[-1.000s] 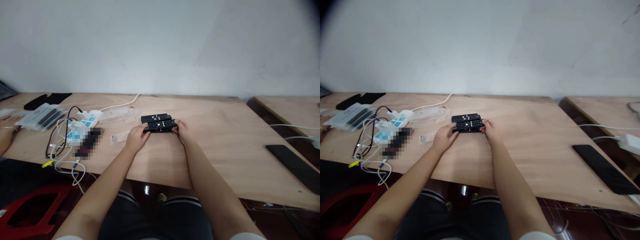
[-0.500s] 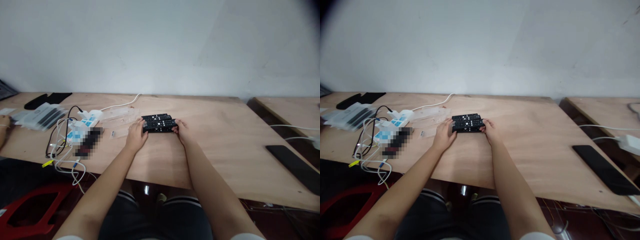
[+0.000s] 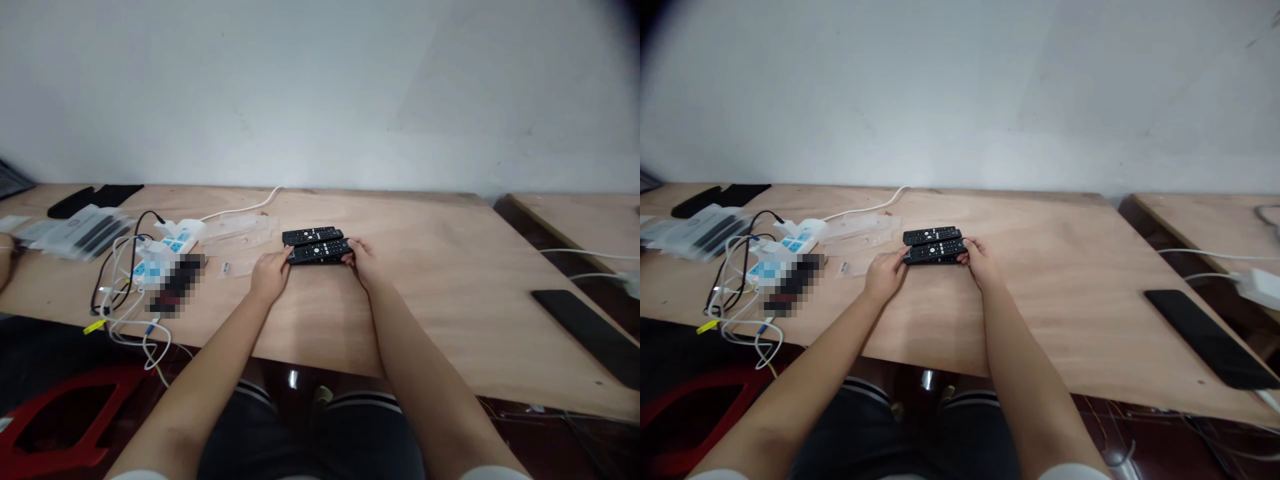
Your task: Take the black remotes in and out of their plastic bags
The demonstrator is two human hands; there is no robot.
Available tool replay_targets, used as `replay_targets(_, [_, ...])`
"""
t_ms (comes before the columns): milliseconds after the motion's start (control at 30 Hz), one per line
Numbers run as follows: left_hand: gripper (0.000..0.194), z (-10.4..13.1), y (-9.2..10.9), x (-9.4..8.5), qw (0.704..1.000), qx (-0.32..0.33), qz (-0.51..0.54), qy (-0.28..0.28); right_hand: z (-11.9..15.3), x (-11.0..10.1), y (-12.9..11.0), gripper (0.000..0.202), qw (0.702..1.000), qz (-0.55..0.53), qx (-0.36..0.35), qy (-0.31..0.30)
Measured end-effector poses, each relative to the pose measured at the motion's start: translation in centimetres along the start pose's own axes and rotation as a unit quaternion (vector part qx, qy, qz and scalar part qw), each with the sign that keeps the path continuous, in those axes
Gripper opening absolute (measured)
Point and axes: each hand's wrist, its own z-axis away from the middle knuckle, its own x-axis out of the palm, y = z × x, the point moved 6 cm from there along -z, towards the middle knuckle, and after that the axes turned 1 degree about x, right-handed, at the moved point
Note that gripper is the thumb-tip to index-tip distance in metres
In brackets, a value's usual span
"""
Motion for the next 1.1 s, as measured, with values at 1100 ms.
replay_targets(1100, [0.036,0.0,-0.7,-0.2,0.999,-0.026,0.010,0.022,0.4,0.3,-0.3,0.039,1.000,0.012,-0.004,-0.023])
